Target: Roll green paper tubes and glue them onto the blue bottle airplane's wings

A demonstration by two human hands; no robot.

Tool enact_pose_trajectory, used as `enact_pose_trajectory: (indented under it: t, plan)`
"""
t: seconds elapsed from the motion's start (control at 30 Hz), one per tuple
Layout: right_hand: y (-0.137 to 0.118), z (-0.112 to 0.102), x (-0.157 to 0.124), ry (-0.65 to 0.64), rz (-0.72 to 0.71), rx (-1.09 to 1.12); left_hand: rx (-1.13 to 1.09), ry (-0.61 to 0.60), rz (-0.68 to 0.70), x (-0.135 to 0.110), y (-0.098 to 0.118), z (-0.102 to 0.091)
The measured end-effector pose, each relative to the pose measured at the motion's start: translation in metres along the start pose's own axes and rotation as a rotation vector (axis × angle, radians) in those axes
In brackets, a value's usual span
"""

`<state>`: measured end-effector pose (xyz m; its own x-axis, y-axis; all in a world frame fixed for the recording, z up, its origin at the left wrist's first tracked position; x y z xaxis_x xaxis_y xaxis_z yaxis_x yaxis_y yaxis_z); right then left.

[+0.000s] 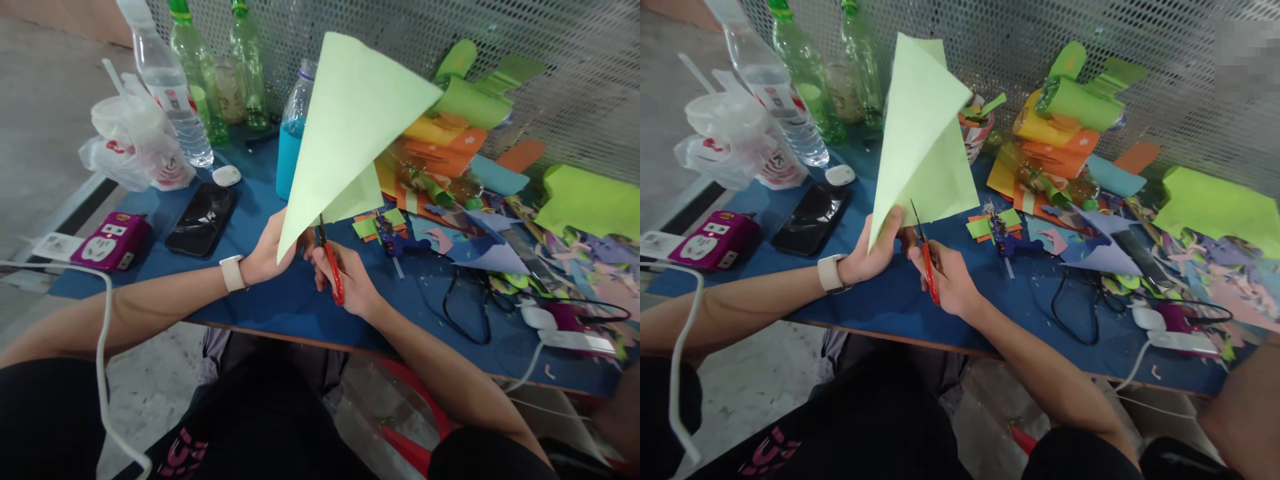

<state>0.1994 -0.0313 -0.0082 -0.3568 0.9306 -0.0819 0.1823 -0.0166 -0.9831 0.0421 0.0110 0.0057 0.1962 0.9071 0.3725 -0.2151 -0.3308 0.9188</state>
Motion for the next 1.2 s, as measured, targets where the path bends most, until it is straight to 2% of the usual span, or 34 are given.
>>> enact_pose_trajectory:
  t: [0.3,0.5,1.03,1.2]
  plan:
    - [-0.006,0.002,-0.001,0.046,0.048,0.039,0.042,-0.011,-0.007,0.000,-0.005,-0.003]
    - [-0.008,0.004,0.000,0.072,0.129,0.127,0.101,-0.012,-0.079,0.000,-0.006,-0.002]
    - [0.000,0.004,-0.001,0.071,0.088,0.134,0.098,-0.056,-0.071,-0.001,-0.007,-0.001]
    - [-0.002,0.003,-0.003,0.061,0.124,0.169,0.135,-0.061,-0.092,-0.002,-0.009,-0.001]
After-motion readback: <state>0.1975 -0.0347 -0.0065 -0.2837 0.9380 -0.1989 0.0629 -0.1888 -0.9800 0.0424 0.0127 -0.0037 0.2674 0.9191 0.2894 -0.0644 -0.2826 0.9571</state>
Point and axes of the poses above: each hand's wrist, its own x-axis towards the middle knuckle, its own z-axis out of the palm, y = z × x, the point moved 5 cm from there along x, towards the middle knuckle, and after that the axes turned 2 degrees about y, right-handed, at the moved point
